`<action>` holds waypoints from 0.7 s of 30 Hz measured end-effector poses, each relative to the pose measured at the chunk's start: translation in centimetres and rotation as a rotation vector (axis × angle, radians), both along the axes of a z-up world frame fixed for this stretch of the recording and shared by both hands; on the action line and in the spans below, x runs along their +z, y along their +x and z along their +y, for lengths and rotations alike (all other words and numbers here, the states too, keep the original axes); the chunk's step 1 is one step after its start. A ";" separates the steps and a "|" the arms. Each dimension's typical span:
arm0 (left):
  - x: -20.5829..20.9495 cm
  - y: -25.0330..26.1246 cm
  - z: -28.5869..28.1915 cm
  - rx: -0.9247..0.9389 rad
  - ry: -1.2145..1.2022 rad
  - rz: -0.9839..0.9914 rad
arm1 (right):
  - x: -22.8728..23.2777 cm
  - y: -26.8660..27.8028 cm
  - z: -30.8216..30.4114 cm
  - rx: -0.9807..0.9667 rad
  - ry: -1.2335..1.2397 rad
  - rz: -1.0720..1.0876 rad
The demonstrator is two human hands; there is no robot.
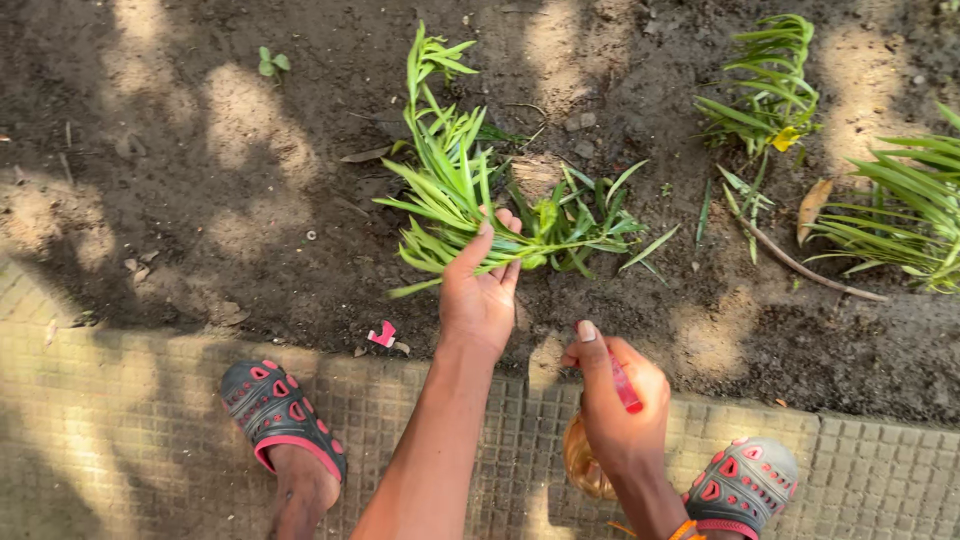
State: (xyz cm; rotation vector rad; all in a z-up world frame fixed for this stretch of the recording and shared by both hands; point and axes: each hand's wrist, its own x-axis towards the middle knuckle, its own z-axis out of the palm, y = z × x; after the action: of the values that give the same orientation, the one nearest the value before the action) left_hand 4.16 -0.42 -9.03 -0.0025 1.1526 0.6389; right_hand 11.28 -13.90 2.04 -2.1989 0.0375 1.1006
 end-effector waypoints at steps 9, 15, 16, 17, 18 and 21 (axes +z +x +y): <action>3.6 -0.7 0.0 -0.016 0.128 -0.076 | 0.9 -0.2 2.1 0.070 0.119 0.145; 5.8 -1.4 0.6 -0.050 0.109 -0.066 | 1.1 -1.2 3.4 0.079 0.222 0.122; 5.8 -1.4 0.7 -0.038 0.114 -0.045 | 1.0 -1.3 3.5 0.106 0.248 0.078; 5.7 -1.4 1.0 -0.026 0.120 -0.024 | 0.9 -1.4 3.7 0.133 0.273 0.035; 5.5 -1.4 1.1 -0.015 0.123 -0.004 | 0.9 -1.5 3.8 0.159 0.296 -0.010; 5.2 -1.9 1.7 -0.043 0.136 0.054 | 1.0 -1.7 4.3 0.147 0.212 0.078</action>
State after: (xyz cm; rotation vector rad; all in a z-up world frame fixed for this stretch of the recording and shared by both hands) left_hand 2.26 1.26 -3.78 0.1554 1.1562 0.6809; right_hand 9.62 -9.57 3.02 -1.9936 -0.2007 1.2122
